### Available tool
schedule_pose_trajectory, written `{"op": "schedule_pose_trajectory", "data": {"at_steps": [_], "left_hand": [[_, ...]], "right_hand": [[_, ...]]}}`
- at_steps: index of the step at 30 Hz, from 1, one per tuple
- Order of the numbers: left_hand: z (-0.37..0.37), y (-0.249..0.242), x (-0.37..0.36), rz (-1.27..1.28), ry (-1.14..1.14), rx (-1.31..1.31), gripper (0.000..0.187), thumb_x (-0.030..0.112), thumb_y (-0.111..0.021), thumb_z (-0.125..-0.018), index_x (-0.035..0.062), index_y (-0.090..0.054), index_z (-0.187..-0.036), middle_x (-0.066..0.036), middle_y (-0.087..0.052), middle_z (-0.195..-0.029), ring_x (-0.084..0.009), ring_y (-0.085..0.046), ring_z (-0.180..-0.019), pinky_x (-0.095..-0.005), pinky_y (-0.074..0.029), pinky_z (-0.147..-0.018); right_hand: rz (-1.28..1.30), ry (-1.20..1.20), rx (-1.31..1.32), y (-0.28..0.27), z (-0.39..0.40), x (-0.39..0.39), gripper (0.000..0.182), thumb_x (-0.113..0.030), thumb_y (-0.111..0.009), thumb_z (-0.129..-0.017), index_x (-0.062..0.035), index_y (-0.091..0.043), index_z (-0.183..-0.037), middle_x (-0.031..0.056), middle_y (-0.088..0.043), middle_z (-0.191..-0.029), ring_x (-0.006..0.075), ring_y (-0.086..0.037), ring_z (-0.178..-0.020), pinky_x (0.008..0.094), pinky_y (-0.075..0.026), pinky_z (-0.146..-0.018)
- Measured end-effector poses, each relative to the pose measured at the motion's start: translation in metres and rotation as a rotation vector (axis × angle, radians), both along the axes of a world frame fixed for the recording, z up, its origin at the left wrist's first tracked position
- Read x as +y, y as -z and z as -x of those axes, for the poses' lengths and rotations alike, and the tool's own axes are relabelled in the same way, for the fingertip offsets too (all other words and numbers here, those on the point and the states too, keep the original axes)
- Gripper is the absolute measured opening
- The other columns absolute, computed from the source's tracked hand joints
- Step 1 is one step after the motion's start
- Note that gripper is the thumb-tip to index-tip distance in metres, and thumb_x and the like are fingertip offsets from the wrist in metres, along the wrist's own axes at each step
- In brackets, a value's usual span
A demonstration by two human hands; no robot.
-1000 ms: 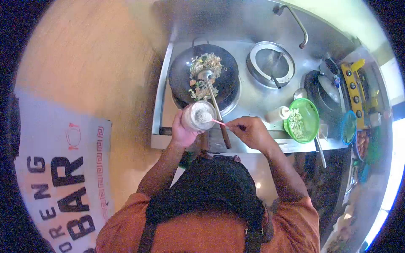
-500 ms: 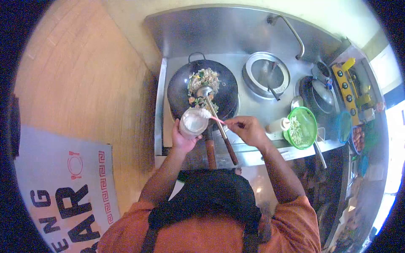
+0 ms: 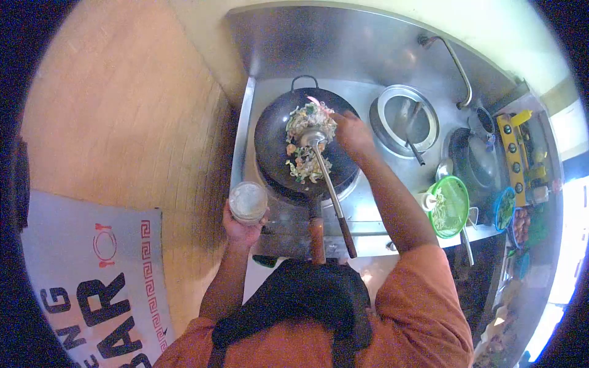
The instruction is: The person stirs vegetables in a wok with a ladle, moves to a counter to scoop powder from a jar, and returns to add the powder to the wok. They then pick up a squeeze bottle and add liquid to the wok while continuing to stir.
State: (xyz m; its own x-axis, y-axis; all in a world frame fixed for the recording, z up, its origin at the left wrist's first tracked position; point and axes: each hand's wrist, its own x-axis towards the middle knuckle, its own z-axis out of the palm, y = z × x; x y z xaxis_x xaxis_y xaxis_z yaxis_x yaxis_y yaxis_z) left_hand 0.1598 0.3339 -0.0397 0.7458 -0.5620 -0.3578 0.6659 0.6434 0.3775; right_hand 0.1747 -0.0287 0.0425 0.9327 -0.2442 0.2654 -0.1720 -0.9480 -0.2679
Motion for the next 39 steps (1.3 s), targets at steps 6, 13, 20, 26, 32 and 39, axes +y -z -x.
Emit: {"op": "schedule_pose_trajectory", "data": {"at_steps": [6, 13, 20, 26, 32, 39], "left_hand": [[-0.010, -0.003, -0.016, 0.014, 0.048, -0.072, 0.053, 0.051, -0.031, -0.092, 0.0146, -0.051, -0.124, -0.008, -0.060, -0.115, -0.0283, -0.060, -0.093, -0.0435, -0.049, -0.060], [-0.007, -0.019, -0.059, 0.034, 0.119, -0.090, 0.050, 0.050, -0.032, -0.093, 0.0162, -0.048, -0.126, -0.006, -0.058, -0.120, -0.0265, -0.059, -0.101, -0.0446, -0.051, -0.062], [-0.002, -0.018, -0.066, -0.003, 0.221, -0.123, 0.050, 0.052, -0.030, -0.093, 0.0188, -0.047, -0.126, -0.006, -0.056, -0.124, -0.0268, -0.057, -0.104, -0.0444, -0.049, -0.062], [0.003, -0.036, -0.069, -0.010, 0.218, -0.141, 0.048, 0.052, -0.031, -0.093, 0.0196, -0.047, -0.125, -0.006, -0.056, -0.124, -0.0276, -0.058, -0.103, -0.0422, -0.050, -0.060], [0.008, -0.039, -0.071, -0.005, 0.226, -0.159, 0.048, 0.052, -0.033, -0.092, 0.0202, -0.047, -0.125, -0.008, -0.055, -0.124, -0.0289, -0.059, -0.102, -0.0420, -0.051, -0.059], [0.006, -0.046, -0.071, 0.031, 0.223, -0.168, 0.050, 0.053, -0.031, -0.092, 0.0194, -0.045, -0.127, -0.009, -0.055, -0.124, -0.0285, -0.059, -0.097, -0.0413, -0.050, -0.058]], "right_hand": [[-0.191, -0.481, 0.188, -0.115, 0.099, 0.093, 0.024, -0.016, -0.062, -0.078, -0.0179, -0.067, -0.102, 0.0089, -0.062, -0.081, 0.0291, -0.064, -0.075, 0.0418, -0.052, -0.065], [-0.118, -0.400, 0.336, -0.089, 0.119, 0.110, 0.022, -0.014, -0.059, -0.080, -0.0146, -0.068, -0.100, 0.0089, -0.065, -0.082, 0.0280, -0.065, -0.075, 0.0387, -0.053, -0.067], [-0.910, -0.166, 0.196, -0.052, 0.152, 0.091, 0.017, -0.006, -0.065, -0.085, -0.0066, -0.071, -0.101, 0.0011, -0.064, -0.073, 0.0046, -0.051, -0.063, 0.0232, -0.044, -0.057], [-0.698, -0.166, 0.014, -0.052, 0.170, 0.097, 0.018, -0.010, -0.067, -0.082, -0.0113, -0.071, -0.099, 0.0070, -0.065, -0.072, 0.0134, -0.060, -0.061, 0.0279, -0.047, -0.057], [-0.170, -0.222, 0.089, -0.083, 0.162, 0.115, 0.015, -0.013, -0.067, -0.079, -0.0117, -0.071, -0.093, 0.0113, -0.066, -0.079, 0.0247, -0.064, -0.069, 0.0338, -0.051, -0.062], [-0.860, -0.167, 0.020, -0.050, 0.165, 0.099, 0.015, -0.010, -0.066, -0.084, -0.0102, -0.072, -0.097, 0.0056, -0.067, -0.075, 0.0098, -0.059, -0.064, 0.0276, -0.047, -0.059]]}}
